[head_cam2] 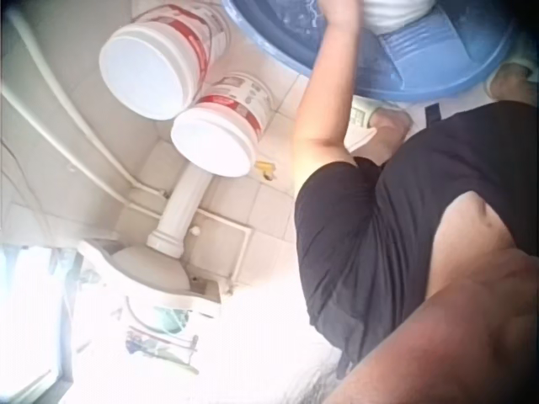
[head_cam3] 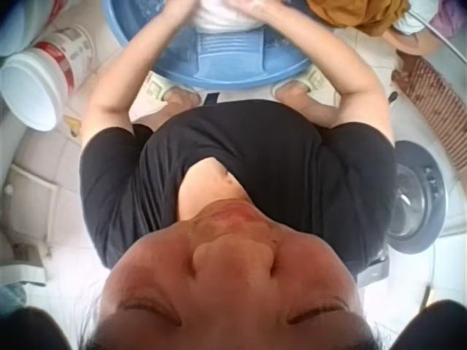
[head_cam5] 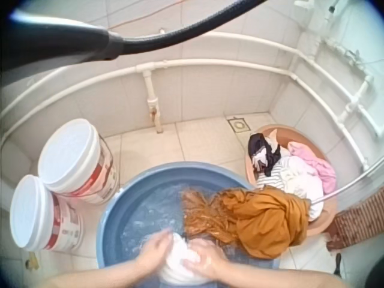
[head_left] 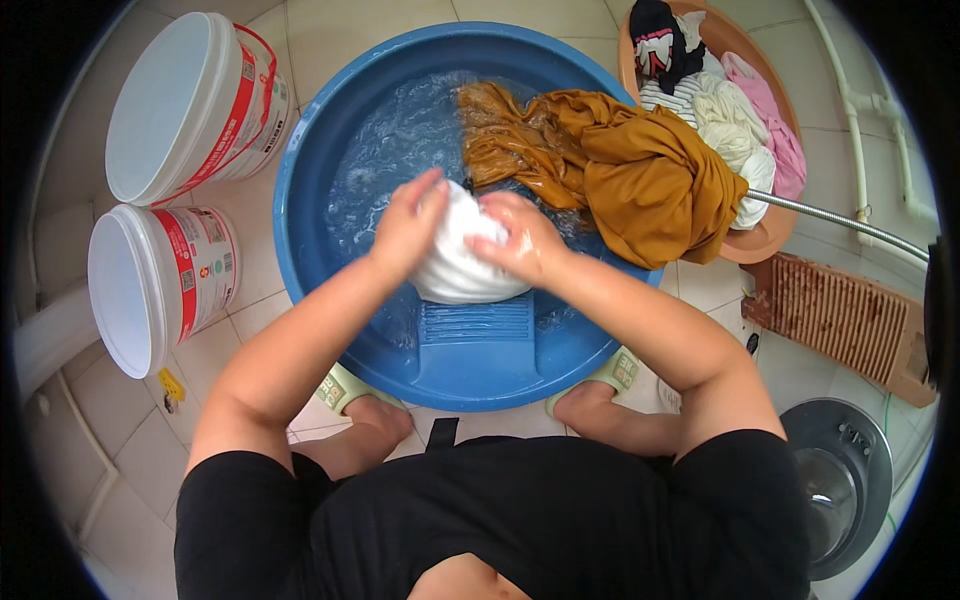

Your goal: The person hand washes clothes in a blue basin filled with water. They scrub a white cloth, a mustard-colored shirt, and a dark patterned garment against a washboard, then wring them out and place them into a white bucket.

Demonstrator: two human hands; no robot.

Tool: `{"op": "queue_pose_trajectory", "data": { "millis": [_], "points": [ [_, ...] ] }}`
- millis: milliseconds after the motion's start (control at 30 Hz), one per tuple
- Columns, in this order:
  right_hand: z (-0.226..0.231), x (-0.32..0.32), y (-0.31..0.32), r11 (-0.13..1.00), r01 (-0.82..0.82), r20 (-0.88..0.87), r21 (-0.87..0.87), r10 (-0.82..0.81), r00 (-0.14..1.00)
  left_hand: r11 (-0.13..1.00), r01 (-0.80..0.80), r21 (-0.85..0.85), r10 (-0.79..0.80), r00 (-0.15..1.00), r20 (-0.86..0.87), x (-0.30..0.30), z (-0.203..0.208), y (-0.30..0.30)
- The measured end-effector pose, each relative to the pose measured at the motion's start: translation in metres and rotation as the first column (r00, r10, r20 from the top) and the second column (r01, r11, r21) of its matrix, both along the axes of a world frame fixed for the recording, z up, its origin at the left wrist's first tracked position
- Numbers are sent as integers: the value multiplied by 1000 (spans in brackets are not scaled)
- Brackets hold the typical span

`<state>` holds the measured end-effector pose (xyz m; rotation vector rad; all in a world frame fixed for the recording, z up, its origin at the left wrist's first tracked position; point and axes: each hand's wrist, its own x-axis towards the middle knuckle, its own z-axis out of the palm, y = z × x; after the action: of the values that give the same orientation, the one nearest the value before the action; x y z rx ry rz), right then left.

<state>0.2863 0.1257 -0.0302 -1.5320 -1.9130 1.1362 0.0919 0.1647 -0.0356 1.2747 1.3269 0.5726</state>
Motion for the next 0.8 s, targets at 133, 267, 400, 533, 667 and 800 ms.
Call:
{"op": "queue_pose_trajectory", "data": {
  "millis": [133, 267, 400, 533, 667, 800],
  "points": [
    [43, 9, -64, 934, -228, 121, 274, 202, 972, 779, 396, 486, -266, 911, -316, -10, 46, -75],
    [2, 10, -67, 977, -149, 71, 153, 139, 988, 715, 483, 506, -336, 872, -357, -8, 8, -80],
    [2, 5, 7, 977, 72, 95, -201, -54, 994, 861, 325, 390, -117, 874, -471, 24, -7, -5],
    [-1, -17, 21, 954, 280, 391, -106, -219, 894, 943, 275, 189, -162, 871, -464, 17, -7, 27],
    [22, 6, -31, 992, -29, 86, -120, 40, 996, 916, 320, 244, -304, 947, -101, 2, 25, -30],
    [20, -5, -66, 938, -171, 207, 301, 111, 972, 654, 451, 608, -283, 890, -357, -2, 29, -75]
  ]
}}
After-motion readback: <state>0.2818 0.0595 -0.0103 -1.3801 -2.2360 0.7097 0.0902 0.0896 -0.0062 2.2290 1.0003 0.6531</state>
